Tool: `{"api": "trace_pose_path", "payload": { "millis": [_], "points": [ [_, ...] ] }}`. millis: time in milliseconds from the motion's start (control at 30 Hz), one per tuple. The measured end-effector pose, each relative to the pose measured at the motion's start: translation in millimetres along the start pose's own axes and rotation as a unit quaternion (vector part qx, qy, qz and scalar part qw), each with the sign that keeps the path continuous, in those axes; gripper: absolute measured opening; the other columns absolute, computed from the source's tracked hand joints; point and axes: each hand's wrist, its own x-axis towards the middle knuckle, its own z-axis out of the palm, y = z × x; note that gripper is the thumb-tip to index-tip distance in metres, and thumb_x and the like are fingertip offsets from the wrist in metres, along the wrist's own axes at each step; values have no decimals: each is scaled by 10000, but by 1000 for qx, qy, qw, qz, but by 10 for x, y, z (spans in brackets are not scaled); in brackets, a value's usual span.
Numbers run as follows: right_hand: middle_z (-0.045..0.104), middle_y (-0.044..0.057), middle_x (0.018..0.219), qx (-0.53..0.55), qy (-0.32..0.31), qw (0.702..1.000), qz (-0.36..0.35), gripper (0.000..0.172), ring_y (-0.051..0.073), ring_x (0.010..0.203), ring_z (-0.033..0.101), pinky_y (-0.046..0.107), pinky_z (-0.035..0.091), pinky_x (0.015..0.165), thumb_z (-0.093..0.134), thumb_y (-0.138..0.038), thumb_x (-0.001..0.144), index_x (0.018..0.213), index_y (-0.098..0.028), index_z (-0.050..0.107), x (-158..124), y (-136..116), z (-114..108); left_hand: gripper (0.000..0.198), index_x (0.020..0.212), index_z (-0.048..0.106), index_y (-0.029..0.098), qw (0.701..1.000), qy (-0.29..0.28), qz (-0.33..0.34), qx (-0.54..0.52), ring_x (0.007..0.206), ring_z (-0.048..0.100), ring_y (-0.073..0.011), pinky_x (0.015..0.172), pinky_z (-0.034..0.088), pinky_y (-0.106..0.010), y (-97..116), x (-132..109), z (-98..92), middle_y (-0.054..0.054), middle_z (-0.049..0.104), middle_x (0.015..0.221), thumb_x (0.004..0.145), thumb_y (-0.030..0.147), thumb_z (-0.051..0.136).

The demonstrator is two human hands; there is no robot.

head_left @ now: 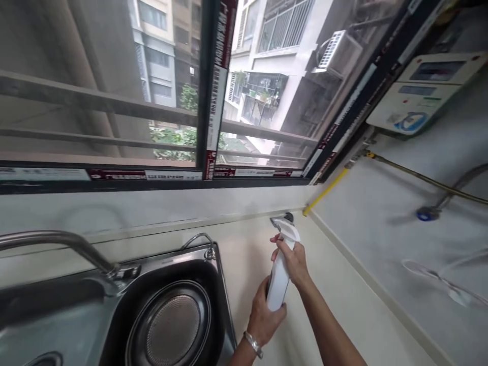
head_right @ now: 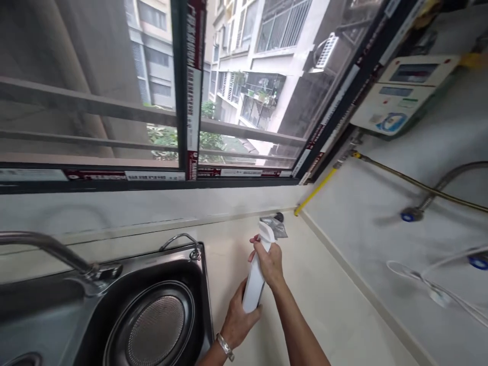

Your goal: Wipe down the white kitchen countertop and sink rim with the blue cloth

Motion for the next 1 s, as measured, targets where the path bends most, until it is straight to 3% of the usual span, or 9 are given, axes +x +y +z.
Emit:
{"api": "trace_pose_path", "payload": {
  "millis": [167, 367, 467, 567, 733, 867, 1000],
  "points": [
    [640, -21, 515, 11, -67, 998, 18, 462, 128, 350, 465, 243, 378, 401, 656, -491, 716, 1037, -160, 672, 211, 94, 566, 727, 1377, 522, 160, 998, 69, -4, -8, 1113, 661, -279, 1039, 492, -407, -1, 74, -429, -131, 708, 1296, 666, 191, 668],
    [630, -14, 497, -11, -155, 988, 19, 362, 143, 391, 509, 247, 401, 431, 662, -460, 695, 907, -167, 690, 361, 106, 1081, 736, 1395, 508, 144, 989, 139, -16, -37, 1166, 649, -292, 1065, 488, -430, -48, 148, -715, -151, 687, 1331, 675, 181, 657],
    [610, -14, 473, -15, -181, 983, 20, 407, 140, 375, 482, 251, 387, 418, 679, -498, 700, 919, -156, 703, 389, 44, 1281, 733, 1398, 511, 168, 984, 170, -11, -46, 1215, 628, -292, 1100, 472, -433, -76, 196, -832, -135, 684, 1347, 684, 184, 673],
    [632, -8, 516, -2, -214, 977, 23, 499, 151, 406, 516, 253, 395, 424, 715, -540, 703, 1012, -148, 698, 381, -14, 1413, 724, 1399, 511, 170, 980, 193, -10, -51, 1211, 632, -295, 1103, 478, -441, -87, 202, -897, -134, 690, 1338, 696, 204, 680],
    [720, 30, 701, 3, -249, 969, -2, 491, 159, 479, 575, 258, 424, 441, 743, -515, 722, 1063, -168, 680, 242, -155, 1460, 756, 1428, 472, 155, 974, 217, -8, -58, 1228, 625, -285, 1122, 471, -426, 20, 63, -879, -144, 658, 1381, 701, 222, 668],
    [684, 16, 597, -31, -260, 965, -25, 487, 162, 432, 545, 266, 418, 424, 724, -560, 758, 1039, -164, 697, 71, -372, 1483, 750, 1412, 495, 169, 975, 216, -6, -57, 1226, 621, -294, 1127, 465, -424, 182, -123, -931, -136, 666, 1371, 688, 235, 681],
    [669, 9, 539, -52, -273, 960, -26, 495, 176, 401, 552, 266, 413, 403, 690, -590, 787, 1043, -167, 696, -79, -572, 1670, 775, 1438, 486, 166, 968, 245, -20, -45, 1270, 595, -307, 1149, 443, -437, 260, -320, -1116, -145, 640, 1421, 699, 258, 702]
  ]
}}
